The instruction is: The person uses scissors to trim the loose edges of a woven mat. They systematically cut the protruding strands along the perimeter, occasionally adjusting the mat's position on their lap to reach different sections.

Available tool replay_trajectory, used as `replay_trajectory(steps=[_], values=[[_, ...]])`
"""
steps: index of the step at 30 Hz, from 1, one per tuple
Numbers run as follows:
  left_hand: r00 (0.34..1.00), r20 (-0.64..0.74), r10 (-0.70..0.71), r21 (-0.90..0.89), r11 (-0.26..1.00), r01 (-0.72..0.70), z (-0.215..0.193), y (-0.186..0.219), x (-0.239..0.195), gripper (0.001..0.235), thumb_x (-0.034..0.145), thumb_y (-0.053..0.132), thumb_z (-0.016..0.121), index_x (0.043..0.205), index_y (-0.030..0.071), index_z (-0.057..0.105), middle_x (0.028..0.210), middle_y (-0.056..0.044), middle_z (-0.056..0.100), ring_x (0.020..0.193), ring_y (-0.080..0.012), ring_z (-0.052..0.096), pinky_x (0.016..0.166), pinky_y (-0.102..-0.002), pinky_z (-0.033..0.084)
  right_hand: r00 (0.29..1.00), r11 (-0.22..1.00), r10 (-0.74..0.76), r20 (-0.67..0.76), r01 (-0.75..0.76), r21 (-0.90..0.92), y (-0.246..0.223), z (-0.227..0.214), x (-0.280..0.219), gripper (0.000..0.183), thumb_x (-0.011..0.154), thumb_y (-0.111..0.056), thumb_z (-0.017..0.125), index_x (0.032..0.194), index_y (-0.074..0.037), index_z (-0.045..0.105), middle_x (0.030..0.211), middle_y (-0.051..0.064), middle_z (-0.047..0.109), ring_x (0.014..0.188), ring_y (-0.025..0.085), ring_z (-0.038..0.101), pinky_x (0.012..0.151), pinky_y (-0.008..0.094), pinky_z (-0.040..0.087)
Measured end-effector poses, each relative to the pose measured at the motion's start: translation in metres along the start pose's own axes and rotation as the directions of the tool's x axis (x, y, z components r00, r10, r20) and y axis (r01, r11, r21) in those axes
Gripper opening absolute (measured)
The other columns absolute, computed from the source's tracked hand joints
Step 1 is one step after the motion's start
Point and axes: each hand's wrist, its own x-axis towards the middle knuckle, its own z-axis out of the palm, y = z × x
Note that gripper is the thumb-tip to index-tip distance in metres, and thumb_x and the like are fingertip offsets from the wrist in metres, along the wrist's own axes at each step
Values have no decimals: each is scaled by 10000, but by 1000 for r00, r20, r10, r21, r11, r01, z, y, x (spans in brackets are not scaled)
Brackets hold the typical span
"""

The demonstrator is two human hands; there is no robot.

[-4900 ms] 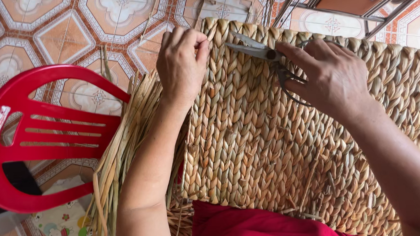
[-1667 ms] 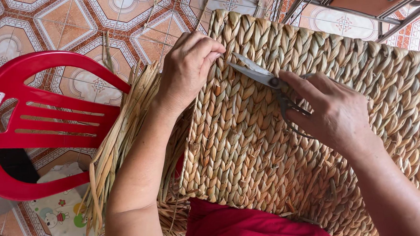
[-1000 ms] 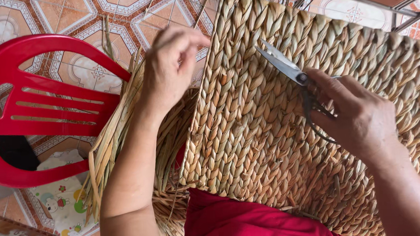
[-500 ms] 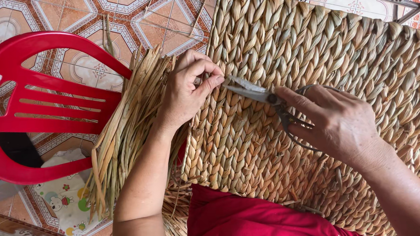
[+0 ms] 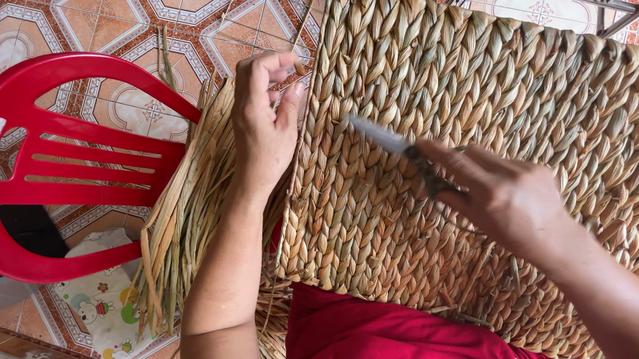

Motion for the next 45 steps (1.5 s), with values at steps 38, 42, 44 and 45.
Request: replay_trajectory(steps=[38,42,44,45], values=[[947,222,-234,-223,933,283,32,-1,12,500,925,362,729,1340,142,560,1099,-24,628,920,-91,598,715,-259,560,980,947,119,162,-63,-313,11,-27,-4,580,894,-447,713,1442,-317,575,730,-16,612,458,77,455,303,243,385],[963,249,104,51,991,-120,5,16,-13,362,975,131,788,1308,204,667,1240,-48,628,918,-154,540,788,-307,518,984,956,146,105,-113,-271,27,-16,-30,681,847,-524,771,1471,-334,576,791,-22,631,627,97,575,497,281,520],[919,251,303,59,943,-327,2,28,-21,432,841,219,827,1233,147,660,1204,-88,595,1022,-233,553,879,-382,513,996,943,75,42,-58,-328,31,-13,-34,686,821,-528,760,1452,-327,584,851,-17,658,709,108,618,573,277,558],[882,254,397,64,903,-425,4,32,-25,485,774,264,846,1195,118,656,1186,-109,578,1074,-272,559,924,-420,510,999,934,38,12,-31,-357,32,-12,-35,689,808,-531,755,1443,-323,587,881,-15,672,750,113,639,611,275,577]])
